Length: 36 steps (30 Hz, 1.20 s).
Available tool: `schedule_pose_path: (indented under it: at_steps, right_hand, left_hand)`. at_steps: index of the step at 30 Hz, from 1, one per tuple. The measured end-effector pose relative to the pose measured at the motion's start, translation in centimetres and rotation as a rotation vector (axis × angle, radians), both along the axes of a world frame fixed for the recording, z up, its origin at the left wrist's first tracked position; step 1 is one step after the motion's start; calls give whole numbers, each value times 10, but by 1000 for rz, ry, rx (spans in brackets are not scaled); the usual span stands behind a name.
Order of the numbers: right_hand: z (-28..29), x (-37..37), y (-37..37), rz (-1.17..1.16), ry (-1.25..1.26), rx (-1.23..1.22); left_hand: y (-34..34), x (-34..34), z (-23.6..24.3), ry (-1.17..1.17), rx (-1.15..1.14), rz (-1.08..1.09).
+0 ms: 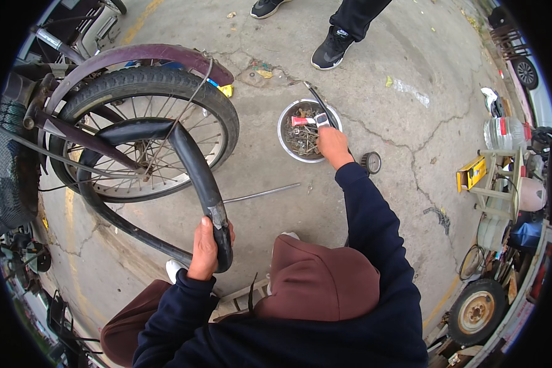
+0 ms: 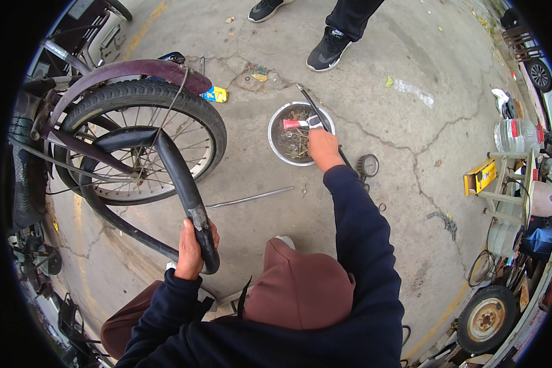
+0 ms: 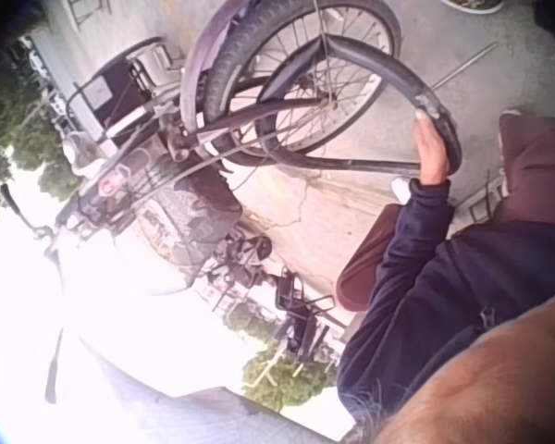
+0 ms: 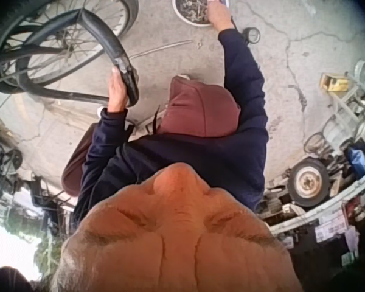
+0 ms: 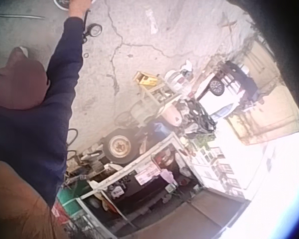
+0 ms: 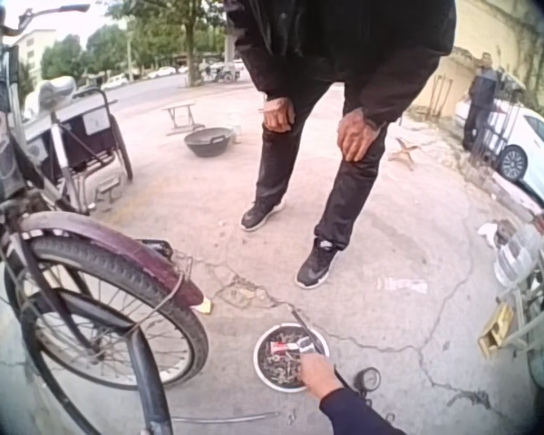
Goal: The person removes a bicycle inner tube, inflates it with a hand pump, and locates a puncture. They then apply a patch to the tube, retrieve a soldering iron, and use it to heat the patched area.
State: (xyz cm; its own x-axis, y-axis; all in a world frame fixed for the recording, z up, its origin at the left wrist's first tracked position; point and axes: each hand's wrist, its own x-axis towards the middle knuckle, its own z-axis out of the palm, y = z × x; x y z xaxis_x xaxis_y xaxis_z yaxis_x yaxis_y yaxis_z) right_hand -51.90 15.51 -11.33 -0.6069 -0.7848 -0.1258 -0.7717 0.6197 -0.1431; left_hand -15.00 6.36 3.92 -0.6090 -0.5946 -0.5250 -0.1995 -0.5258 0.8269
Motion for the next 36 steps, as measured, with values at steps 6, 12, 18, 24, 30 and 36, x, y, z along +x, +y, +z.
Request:
schedule_pose_path:
  at_steps: [6,12,18,24,30,36]
  right_hand:
    - [-4,26,-26,165,-57,-62]
    - [-16,27,-33,243,-201,-36]
    - [-7,10,-6,294,-72,-57]
    - [5,-4,3,243,-19,273]
    - [1,7,-21,216,-182,75]
    - [-7,18,-26,271,-316,165]
  left_hand:
    - [-2,2,-4,18,-9,-32]
    - [1,1,-1,4,1,18]
    - [-1,2,3,2,0,-19]
    - [-2,4,3,-13,19,-8]
    - [-2,4,2,-1,11,-20]
    - [-2,4,4,5,-12,-21]
